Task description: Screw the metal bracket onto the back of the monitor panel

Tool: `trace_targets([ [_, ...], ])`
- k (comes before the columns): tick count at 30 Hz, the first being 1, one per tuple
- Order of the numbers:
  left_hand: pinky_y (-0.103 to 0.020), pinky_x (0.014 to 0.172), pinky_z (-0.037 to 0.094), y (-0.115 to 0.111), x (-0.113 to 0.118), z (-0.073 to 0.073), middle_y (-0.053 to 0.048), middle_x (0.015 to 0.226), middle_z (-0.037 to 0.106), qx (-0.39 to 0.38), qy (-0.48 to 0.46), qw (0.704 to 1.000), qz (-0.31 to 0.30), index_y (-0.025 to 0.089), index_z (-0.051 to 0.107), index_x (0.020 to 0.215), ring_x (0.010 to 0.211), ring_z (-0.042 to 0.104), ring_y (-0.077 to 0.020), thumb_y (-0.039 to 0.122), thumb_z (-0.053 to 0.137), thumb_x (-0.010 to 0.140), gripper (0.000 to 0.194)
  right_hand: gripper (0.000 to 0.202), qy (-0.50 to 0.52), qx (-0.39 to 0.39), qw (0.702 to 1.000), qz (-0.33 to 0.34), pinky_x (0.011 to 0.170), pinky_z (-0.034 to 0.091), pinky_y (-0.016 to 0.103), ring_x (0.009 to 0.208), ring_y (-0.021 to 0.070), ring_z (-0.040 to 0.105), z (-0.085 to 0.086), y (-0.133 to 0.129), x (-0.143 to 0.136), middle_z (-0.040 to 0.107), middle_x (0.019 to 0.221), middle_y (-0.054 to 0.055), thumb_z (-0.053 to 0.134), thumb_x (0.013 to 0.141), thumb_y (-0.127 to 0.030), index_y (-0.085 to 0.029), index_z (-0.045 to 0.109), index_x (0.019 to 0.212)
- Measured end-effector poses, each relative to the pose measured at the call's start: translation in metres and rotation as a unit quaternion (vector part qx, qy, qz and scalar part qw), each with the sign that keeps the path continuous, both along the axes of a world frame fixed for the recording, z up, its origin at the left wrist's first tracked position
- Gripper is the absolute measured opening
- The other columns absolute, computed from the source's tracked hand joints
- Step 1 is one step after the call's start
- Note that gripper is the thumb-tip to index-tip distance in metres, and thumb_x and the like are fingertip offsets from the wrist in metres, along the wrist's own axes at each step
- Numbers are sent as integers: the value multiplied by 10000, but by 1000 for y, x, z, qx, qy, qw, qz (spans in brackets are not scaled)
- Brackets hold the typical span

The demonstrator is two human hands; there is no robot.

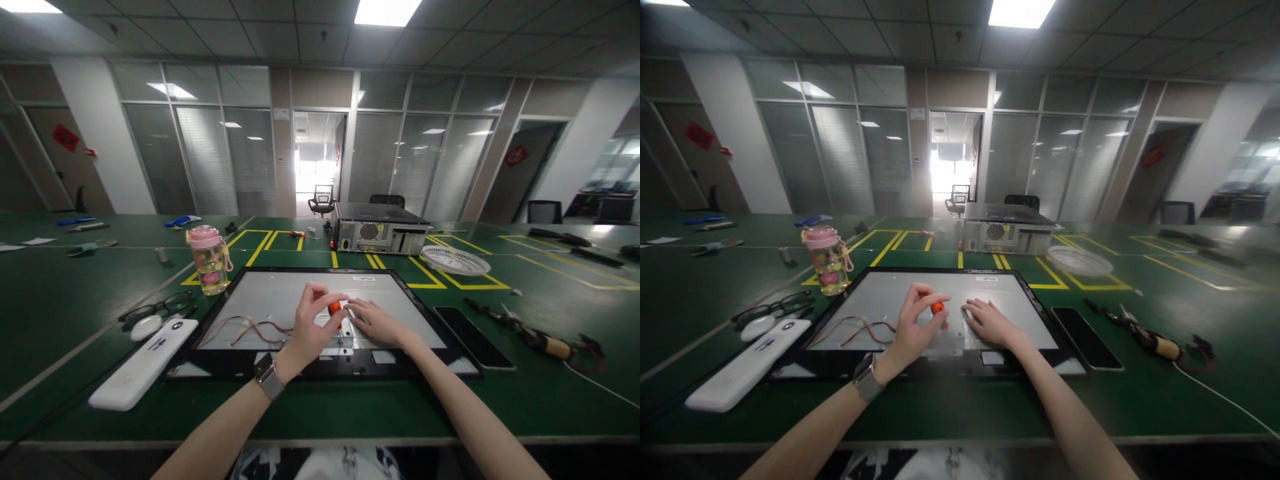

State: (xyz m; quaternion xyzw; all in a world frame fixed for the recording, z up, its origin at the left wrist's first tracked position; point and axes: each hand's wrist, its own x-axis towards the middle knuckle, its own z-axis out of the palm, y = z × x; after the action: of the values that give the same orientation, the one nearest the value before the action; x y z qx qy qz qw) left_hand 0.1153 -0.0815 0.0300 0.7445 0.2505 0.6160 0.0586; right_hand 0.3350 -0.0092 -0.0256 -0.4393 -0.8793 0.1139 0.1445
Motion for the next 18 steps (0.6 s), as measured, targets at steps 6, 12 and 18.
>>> trace_targets([
  [6, -324, 843, 479, -1, -1, 0, -55, 968, 593, -73, -10, 994, -82, 214, 587, 1229, 916, 582, -169, 208, 390, 993, 307, 434, -7, -3, 1000, -8, 1157, 230, 522, 1417, 283, 350, 1, -1, 0, 461, 1491, 133, 414, 974, -352, -208, 516, 1370],
  [12, -295, 808, 478, 0, 0, 0, -34, 936, 537, -37, -20, 999, -20, 215, 690, 1022, 880, 560, -161, 285, 595, 914, 161, 425, -5, 0, 1000, 0, 1150, 248, 513, 1413, 279, 358, 1, -1, 0, 479, 1478, 123, 430, 969, -347, -220, 519, 1364],
  [18, -314, 830, 486, 0, -1, 1, -63, 964, 624, -67, -39, 995, -55, 194, 627, 1138, 911, 602, -170, 225, 404, 998, 265, 432, -4, 1, 1000, -7, 1150, 252, 514, 1415, 289, 355, 2, -3, -1, 464, 1486, 146, 425, 966, -331, -194, 526, 1363],
])
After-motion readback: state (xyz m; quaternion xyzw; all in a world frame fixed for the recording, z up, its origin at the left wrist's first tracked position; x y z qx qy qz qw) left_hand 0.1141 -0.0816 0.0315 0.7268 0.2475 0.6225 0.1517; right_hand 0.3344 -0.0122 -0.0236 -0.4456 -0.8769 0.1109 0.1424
